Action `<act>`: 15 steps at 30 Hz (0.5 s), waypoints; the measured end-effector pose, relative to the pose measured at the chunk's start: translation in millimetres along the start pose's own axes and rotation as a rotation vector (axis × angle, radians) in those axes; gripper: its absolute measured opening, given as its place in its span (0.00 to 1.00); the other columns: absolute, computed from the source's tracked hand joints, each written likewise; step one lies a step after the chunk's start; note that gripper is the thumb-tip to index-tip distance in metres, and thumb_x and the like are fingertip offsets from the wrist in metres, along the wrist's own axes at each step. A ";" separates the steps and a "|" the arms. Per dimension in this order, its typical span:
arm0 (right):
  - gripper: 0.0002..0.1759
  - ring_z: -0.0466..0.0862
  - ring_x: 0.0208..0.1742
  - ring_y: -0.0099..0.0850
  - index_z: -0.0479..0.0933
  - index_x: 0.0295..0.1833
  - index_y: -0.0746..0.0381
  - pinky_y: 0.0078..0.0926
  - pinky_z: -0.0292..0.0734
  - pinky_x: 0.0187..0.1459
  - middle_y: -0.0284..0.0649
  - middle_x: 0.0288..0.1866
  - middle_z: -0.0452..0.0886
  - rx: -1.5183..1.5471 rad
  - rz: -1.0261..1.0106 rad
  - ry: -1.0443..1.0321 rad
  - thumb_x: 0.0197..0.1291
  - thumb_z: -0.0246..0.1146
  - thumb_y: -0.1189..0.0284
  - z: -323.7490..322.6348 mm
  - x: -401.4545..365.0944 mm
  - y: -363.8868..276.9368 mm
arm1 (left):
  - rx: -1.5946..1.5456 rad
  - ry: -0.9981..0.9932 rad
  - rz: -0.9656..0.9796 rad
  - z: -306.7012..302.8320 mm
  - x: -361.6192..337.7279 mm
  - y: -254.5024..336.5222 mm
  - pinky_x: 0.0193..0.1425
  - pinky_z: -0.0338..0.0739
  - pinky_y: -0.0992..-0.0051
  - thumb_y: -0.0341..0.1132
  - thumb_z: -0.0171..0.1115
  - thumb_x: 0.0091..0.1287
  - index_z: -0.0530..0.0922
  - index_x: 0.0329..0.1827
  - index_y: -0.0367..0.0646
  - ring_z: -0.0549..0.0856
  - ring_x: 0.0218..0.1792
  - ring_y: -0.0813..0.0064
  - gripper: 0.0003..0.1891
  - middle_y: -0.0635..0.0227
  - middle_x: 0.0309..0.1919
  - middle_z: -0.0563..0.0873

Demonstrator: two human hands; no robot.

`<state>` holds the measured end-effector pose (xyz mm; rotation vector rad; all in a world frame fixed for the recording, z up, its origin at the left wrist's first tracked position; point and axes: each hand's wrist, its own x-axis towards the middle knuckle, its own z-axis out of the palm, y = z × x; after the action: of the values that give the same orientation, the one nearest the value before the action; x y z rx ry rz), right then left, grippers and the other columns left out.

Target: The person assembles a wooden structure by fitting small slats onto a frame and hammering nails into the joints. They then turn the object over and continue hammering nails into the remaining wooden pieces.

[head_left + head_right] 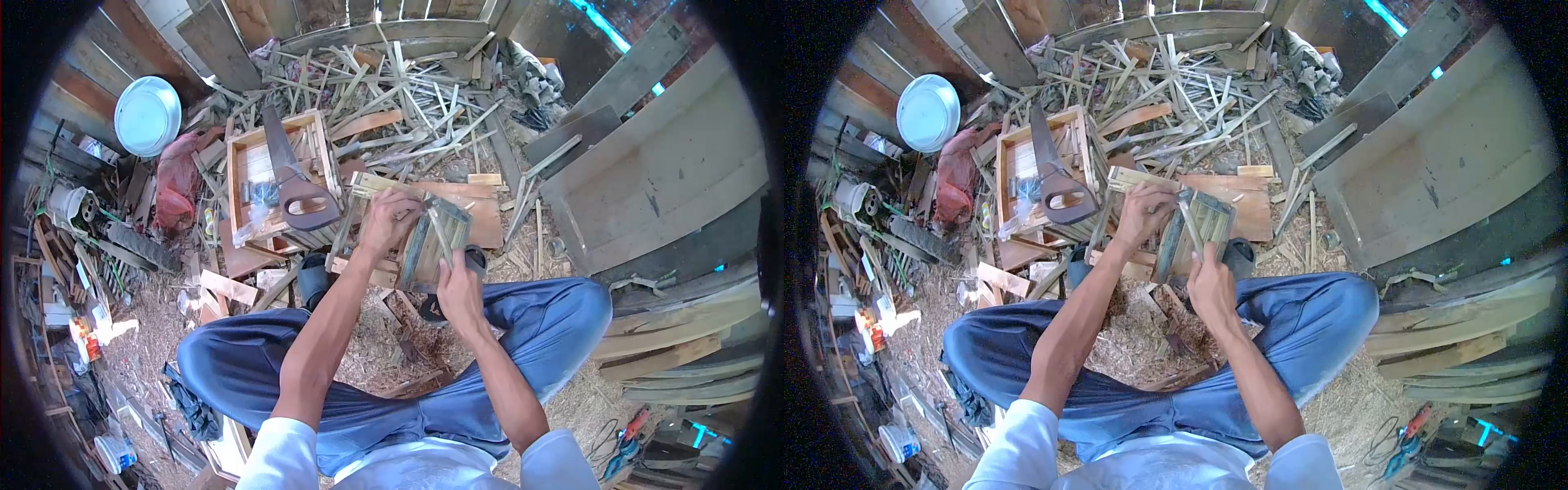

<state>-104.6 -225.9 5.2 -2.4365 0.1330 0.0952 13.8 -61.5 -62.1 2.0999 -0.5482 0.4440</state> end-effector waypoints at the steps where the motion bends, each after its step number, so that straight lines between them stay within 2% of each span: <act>1: 0.09 0.80 0.30 0.64 0.66 0.47 0.63 0.59 0.71 0.27 0.62 0.26 0.79 0.000 -0.003 0.007 0.71 0.53 0.68 -1.6 0.6 0.2 | 0.000 0.002 0.007 0.0 1.2 -0.7 0.51 0.70 0.69 0.30 0.73 0.54 0.88 0.35 0.45 0.83 0.42 0.69 0.06 0.72 0.41 0.89; 4: 0.09 0.80 0.31 0.64 0.66 0.47 0.64 0.59 0.72 0.28 0.62 0.26 0.79 0.042 -0.025 -0.009 0.71 0.53 0.68 -6.2 -2.5 -5.2 | 0.017 -0.027 0.027 -2.9 -1.3 -1.1 0.51 0.70 0.69 0.30 0.73 0.54 0.88 0.37 0.45 0.83 0.42 0.69 0.07 0.72 0.42 0.89; 7: 0.10 0.80 0.31 0.64 0.66 0.47 0.64 0.58 0.72 0.28 0.62 0.26 0.79 0.139 -0.077 0.102 0.71 0.54 0.68 -5.3 -3.1 -6.1 | -0.024 -0.035 -0.013 -3.3 -1.6 1.6 0.53 0.70 0.69 0.29 0.73 0.54 0.88 0.38 0.45 0.83 0.44 0.69 0.08 0.72 0.42 0.89; 10: 0.10 0.81 0.31 0.64 0.66 0.47 0.64 0.58 0.72 0.28 0.62 0.26 0.79 0.035 0.011 -0.004 0.71 0.54 0.68 -3.1 1.8 0.2 | -0.024 -0.065 0.015 -6.5 0.8 2.5 0.54 0.69 0.67 0.29 0.73 0.54 0.88 0.38 0.46 0.83 0.46 0.69 0.09 0.72 0.43 0.89; 15: 0.10 0.80 0.31 0.64 0.66 0.47 0.64 0.59 0.73 0.28 0.62 0.24 0.79 0.154 -0.109 0.115 0.71 0.53 0.67 -10.3 -2.3 -11.0 | 0.001 -0.081 -0.027 -5.0 -2.7 -0.7 0.55 0.69 0.67 0.29 0.74 0.53 0.88 0.39 0.47 0.83 0.47 0.69 0.10 0.73 0.43 0.89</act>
<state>-105.2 -224.1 20.3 -2.2903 0.0555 -0.1004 11.4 -56.3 -61.3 2.1314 -0.5656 0.3451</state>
